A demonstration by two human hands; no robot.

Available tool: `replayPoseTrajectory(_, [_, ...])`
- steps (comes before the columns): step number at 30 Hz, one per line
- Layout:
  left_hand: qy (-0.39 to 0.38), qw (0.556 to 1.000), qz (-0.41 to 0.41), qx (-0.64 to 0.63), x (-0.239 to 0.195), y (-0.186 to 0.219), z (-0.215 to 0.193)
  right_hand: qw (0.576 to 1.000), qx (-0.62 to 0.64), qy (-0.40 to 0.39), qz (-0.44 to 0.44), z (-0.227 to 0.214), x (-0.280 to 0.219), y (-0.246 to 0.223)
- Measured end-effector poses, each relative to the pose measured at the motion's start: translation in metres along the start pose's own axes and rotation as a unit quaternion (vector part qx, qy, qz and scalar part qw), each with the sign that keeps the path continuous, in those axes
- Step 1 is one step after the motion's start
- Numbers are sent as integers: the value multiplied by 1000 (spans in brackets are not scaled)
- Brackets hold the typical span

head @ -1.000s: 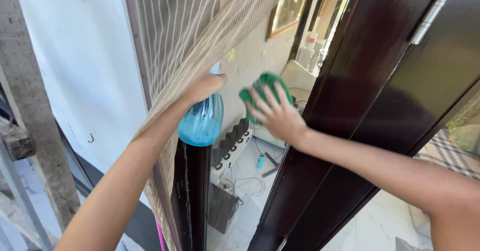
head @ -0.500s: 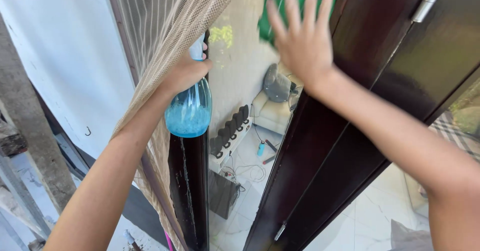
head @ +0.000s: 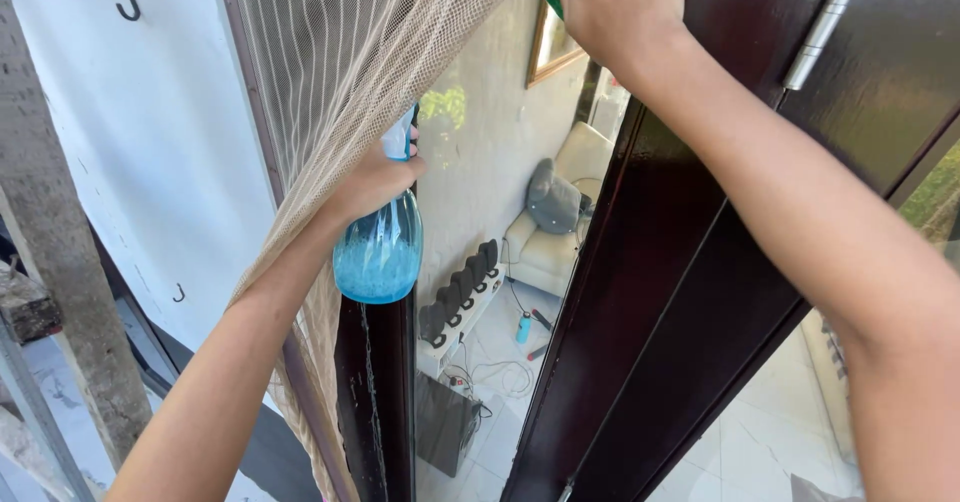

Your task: The person cleans a dark brown door frame using a spray bottle and a green cloth. They spray the frame and wipe it down, focusing on the lower sections while sitting on a small stool and later moving to the upper sections while standing.

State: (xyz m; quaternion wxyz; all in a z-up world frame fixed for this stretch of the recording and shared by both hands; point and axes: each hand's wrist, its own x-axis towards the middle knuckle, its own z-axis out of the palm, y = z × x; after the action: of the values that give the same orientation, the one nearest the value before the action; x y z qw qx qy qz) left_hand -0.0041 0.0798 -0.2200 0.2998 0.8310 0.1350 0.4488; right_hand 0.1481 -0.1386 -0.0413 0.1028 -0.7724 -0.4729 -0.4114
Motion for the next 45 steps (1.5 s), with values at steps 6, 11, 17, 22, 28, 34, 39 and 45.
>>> replayPoseTrajectory(6, [12, 999, 23, -29, 4, -9, 6, 919, -292, 197, -179, 70, -89, -10])
replayPoseTrajectory(11, [35, 997, 48, -50, 11, -16, 11, 902, -340, 30, -266, 124, -178, -30])
replayPoseTrajectory(17, [23, 999, 39, -21, 10, -14, 9, 886, -357, 219, -198, 67, -54, 19])
replayPoseTrajectory(22, [60, 995, 57, 56, 0, 5, -8, 984, -168, 43, -29, 17, 19, 15])
replayPoseTrajectory(28, [72, 988, 69, 117, 3, 3, -6, 919, -272, 218, -183, 99, -103, -30])
replayPoseTrajectory(34, [68, 993, -6, 95, 8, -2, -1, 908, -296, 33, -295, 149, -135, -51])
replayPoseTrajectory(39, [96, 978, 101, 155, 1, 2, -10, 946, -158, 211, -188, 103, 22, -49])
replayPoseTrajectory(45, [102, 982, 47, 151, -4, 2, -14, 972, 133, 150, -122, 192, 79, -67])
